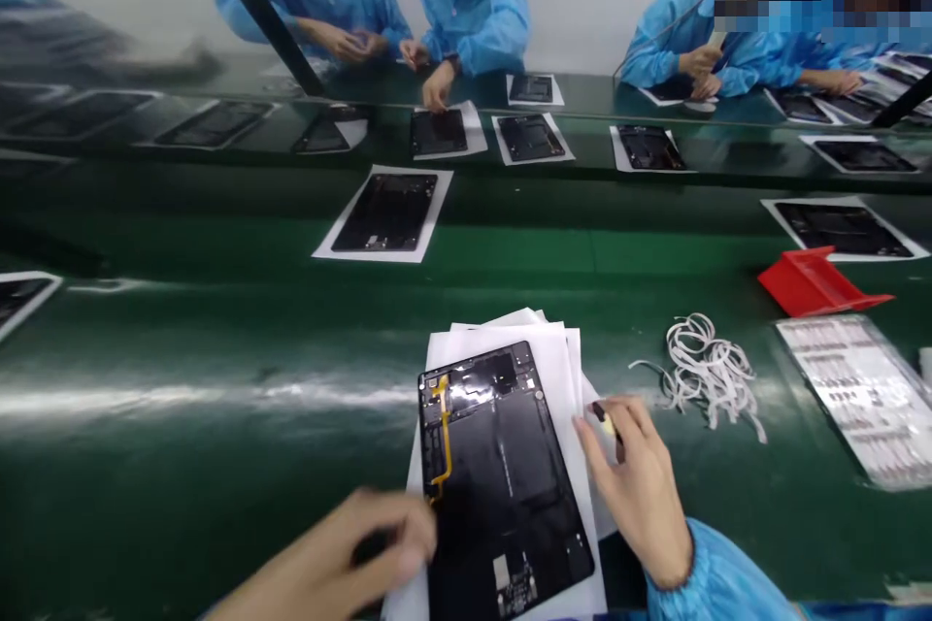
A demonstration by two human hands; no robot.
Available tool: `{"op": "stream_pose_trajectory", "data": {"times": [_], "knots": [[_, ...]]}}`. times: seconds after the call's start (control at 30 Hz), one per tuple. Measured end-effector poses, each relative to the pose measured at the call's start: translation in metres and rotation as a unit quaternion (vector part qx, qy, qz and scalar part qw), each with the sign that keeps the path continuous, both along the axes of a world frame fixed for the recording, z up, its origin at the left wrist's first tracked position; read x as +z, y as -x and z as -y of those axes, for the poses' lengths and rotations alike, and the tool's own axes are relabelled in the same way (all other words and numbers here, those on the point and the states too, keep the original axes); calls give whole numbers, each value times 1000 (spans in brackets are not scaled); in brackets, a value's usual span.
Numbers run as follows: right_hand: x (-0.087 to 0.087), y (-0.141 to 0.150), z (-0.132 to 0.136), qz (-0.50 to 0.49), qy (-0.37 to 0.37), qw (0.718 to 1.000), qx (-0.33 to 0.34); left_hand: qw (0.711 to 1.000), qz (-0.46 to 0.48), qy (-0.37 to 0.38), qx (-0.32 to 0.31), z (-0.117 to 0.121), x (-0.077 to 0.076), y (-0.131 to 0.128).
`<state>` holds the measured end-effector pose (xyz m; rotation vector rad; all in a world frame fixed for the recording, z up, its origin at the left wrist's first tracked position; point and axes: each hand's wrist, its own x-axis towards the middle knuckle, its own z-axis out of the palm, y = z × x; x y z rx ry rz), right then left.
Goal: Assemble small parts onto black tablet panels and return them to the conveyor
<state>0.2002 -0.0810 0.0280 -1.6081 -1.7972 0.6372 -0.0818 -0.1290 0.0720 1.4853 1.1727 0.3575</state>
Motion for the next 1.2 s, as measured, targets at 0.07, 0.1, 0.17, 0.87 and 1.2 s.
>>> {"op": "stream_pose_trajectory", "data": {"times": [0.07, 0.1, 0.17, 0.87, 1.2], "knots": [[4, -3, -8, -44, -31, 999, 2, 993, -36, -103, 47, -37, -11, -14], [4, -3, -13, -70, -33, 997, 12, 984, -54, -158, 64, -53, -17, -23], [0, 2, -24, -116, -18, 992, 38, 965, -82, -240, 67, -76, -31, -40], [-26, 30, -55, -226, 46, 972, 35, 949, -96, -286, 88, -83, -62, -51], [-27, 27, -60, -211, 81, 968, 109, 952, -99, -270, 104, -84, -57, -55]]}}
